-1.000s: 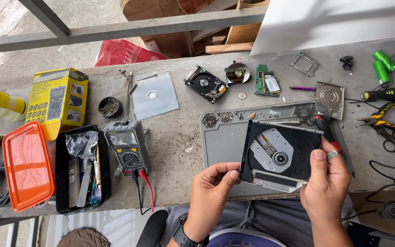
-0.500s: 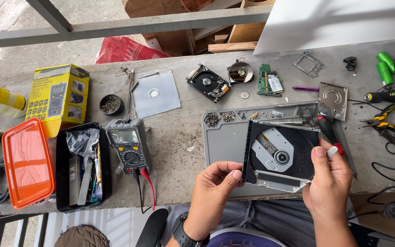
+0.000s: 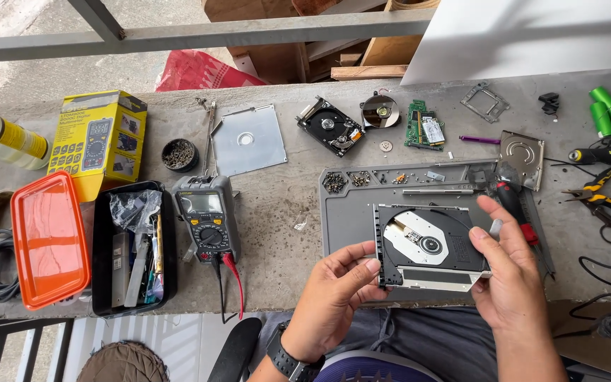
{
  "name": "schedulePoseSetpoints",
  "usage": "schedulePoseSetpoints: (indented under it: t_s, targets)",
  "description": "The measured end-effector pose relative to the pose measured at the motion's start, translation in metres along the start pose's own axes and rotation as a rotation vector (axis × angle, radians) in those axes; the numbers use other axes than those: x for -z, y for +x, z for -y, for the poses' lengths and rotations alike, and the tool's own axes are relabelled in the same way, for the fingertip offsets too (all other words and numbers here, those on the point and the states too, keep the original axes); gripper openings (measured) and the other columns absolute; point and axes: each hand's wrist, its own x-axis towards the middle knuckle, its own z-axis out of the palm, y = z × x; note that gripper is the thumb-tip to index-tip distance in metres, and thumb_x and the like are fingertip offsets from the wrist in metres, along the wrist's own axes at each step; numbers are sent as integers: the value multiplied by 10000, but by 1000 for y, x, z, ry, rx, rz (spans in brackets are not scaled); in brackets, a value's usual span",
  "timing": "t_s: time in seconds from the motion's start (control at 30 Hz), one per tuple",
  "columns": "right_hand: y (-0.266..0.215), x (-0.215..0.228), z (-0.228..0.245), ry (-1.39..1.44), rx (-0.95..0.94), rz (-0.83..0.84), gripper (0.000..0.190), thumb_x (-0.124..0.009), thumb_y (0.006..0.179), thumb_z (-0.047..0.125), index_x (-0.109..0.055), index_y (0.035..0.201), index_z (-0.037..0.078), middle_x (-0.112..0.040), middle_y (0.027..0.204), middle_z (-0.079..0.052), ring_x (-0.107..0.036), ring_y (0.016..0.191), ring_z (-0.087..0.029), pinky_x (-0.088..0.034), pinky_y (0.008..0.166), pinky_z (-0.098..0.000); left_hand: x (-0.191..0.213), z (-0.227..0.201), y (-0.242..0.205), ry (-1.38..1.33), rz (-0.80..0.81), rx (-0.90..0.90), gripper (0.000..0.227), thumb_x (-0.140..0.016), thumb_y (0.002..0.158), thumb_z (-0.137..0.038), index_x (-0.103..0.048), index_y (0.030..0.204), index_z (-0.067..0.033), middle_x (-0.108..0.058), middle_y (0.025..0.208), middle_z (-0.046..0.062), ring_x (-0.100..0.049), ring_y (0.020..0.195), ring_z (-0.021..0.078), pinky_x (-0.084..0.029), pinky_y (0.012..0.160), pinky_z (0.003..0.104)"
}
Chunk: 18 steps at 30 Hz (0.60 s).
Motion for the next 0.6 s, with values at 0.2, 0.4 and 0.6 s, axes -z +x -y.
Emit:
schedulePoseSetpoints:
  t_s: [0.2, 0.4, 0.6]
  targets:
    - [22, 15, -26, 70, 154, 147, 371, -635, 1158, 360, -804, 1445, 196, -586, 816, 122, -405, 509, -14, -226, 360, -248, -2, -11, 0, -110, 52, 22, 890, -813, 972, -61, -503, 1806, -68, -788, 943, 85, -843, 721, 223, -754, 733, 269]
    - [16, 7, -13, 85, 221, 102, 459, -566, 1184, 487, -765, 1295, 88, -785, 1580, -26, -610, 587, -286, -322, 406, -247, -7, -24, 0, -190, 6, 56, 652, -800, 978, -111, -618, 1569, 96, -782, 977, 192, -801, 722, 246, -719, 660, 275]
    - [21, 13, -13, 82, 253, 146, 557, -544, 1245, 515, -785, 1476, 69, -769, 866, -206, -711, 680, -266, -310, 497, -265, -11, -28, -4, -133, 22, 100, 313, -817, 1043, -200, -705, 1095, 87, -822, 1015, 268, -793, 709, 236, -681, 614, 251]
